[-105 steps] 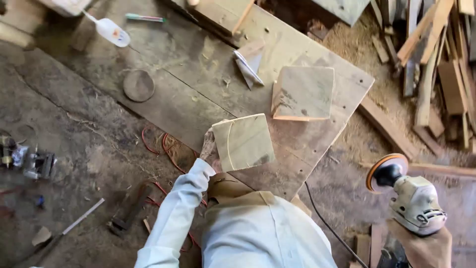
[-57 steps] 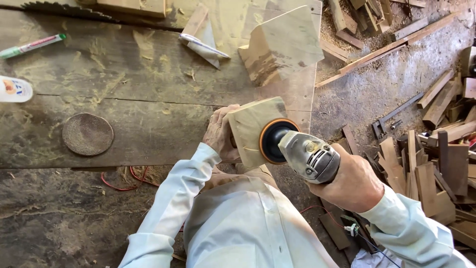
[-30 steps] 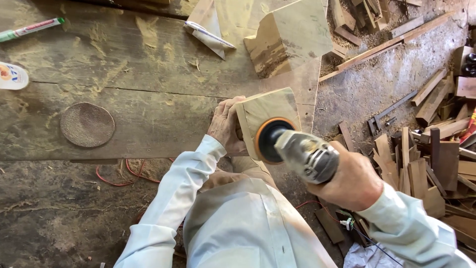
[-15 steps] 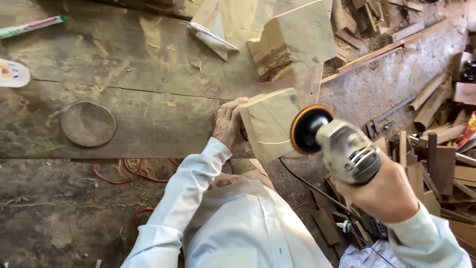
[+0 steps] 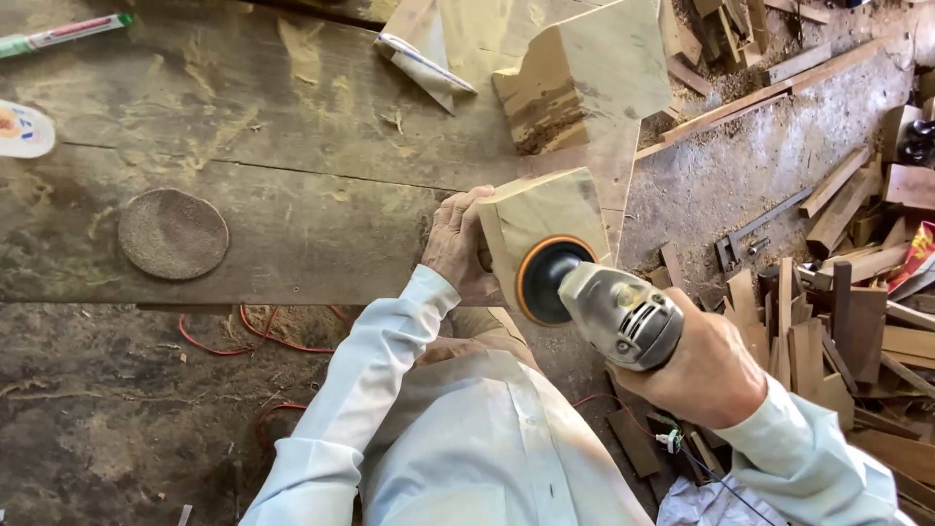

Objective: Sanding wooden blocks using a handheld angle grinder with a sanding attachment in a workshop.

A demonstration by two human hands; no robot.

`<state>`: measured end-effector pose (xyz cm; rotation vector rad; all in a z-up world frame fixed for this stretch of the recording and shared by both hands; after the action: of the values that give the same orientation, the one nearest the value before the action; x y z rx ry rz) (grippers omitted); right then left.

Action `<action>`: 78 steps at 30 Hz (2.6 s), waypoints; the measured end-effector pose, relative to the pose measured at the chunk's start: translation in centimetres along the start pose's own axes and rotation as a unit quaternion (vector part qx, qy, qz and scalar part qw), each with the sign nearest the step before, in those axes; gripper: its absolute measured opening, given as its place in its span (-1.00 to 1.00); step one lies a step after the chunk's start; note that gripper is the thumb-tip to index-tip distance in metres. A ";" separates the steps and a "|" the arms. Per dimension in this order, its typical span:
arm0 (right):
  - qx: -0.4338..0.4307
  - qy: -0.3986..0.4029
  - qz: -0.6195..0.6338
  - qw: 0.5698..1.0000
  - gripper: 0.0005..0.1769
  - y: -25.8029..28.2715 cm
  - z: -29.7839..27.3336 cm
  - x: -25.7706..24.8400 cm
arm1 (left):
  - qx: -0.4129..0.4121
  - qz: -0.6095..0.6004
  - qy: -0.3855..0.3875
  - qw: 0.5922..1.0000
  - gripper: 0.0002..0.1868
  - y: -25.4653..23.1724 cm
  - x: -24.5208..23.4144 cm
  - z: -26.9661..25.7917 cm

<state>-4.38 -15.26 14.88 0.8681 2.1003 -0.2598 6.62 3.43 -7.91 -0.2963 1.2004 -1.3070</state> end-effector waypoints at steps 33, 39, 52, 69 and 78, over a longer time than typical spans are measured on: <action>0.071 -0.013 0.063 0.995 -0.11 1.1 -0.1 -2.3 | -0.008 0.009 0.001 1.000 -0.01 -0.1 0.6 0.4; 0.038 0.000 0.041 0.998 -0.17 2.0 -0.2 -0.4 | -0.005 0.015 0.007 1.000 -0.07 -0.1 0.6 0.4; 0.055 -0.001 0.037 0.998 -0.07 2.0 0.2 -2.0 | -0.029 0.038 0.023 0.999 0.05 0.4 1.2 -0.1; 0.032 0.022 0.056 0.998 -0.35 0.3 -1.1 -0.2 | -0.027 0.012 0.020 0.999 0.32 1.5 2.2 -0.6; 0.051 0.034 -0.041 0.997 -0.31 -0.2 -0.8 0.2 | -0.027 0.037 0.030 0.998 0.14 0.9 1.5 -0.3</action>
<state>-5.11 -14.91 15.19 0.8623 2.2047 -0.3897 6.58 2.57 -9.44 -0.2501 1.2871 -1.2278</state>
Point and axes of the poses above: each hand's wrist, its own z-axis towards the middle knuckle, its own x-axis out of the palm, y = z × x, the point moved 5 cm from there along z, towards the middle knuckle, and after that the axes turned 10 degrees about z, right-handed, at the moved point
